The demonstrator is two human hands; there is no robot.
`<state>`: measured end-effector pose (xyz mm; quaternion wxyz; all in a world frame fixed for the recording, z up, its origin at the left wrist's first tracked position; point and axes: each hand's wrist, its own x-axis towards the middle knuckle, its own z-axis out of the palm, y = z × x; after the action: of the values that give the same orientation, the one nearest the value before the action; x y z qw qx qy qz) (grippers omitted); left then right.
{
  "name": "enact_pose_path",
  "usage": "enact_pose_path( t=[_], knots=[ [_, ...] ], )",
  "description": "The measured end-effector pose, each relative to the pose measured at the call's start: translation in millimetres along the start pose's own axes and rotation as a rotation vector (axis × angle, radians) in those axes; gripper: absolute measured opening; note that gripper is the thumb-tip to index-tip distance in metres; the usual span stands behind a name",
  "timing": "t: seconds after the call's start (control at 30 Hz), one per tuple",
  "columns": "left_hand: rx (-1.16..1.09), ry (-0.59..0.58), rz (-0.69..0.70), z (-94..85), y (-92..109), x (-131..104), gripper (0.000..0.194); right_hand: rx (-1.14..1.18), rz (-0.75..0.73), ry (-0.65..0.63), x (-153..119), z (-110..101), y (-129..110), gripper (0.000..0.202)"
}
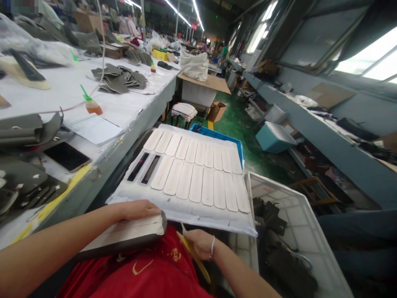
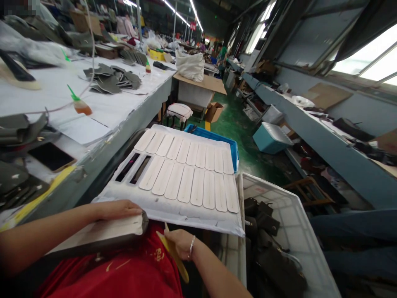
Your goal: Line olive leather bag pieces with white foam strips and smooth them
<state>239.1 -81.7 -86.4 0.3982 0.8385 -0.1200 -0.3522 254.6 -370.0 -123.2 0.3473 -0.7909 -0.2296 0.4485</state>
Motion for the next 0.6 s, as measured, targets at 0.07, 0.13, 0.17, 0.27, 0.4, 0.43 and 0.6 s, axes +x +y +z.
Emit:
enact_pose_path(
  t=[0.07, 0.13, 0.17, 0.27, 0.4, 0.43, 0.6],
  knots=[
    [0.011, 0.060, -0.009, 4.7, 0, -5, 0.056, 0.225, -0.020, -0.181, -12, 8, 0, 0.063],
    [0.053, 0.119, -0.021, 10.0, 1, -15, 0.059, 0.447, -0.043, -0.349, -19, 12, -3, 0.068],
    [0.088, 0.134, -0.027, 13.0, 3, -21, 0.064, 0.543, -0.048, -0.402, -21, 13, -5, 0.069],
    [0.240, 0.163, -0.037, 25.6, 9, -32, 0.088, 0.668, -0.051, -0.381, -20, 13, -14, 0.065],
    [0.456, 0.263, -0.068, 46.8, 12, -30, 0.098, 0.519, -0.015, -0.199, -6, 9, -30, 0.057],
    [0.494, 0.282, -0.070, 50.9, 12, -29, 0.096, 0.483, -0.006, -0.191, -1, 8, -34, 0.058],
    [0.583, 0.293, -0.041, 58.6, 2, -26, 0.095, 0.489, -0.035, -0.346, 20, 6, -49, 0.063]
  ],
)
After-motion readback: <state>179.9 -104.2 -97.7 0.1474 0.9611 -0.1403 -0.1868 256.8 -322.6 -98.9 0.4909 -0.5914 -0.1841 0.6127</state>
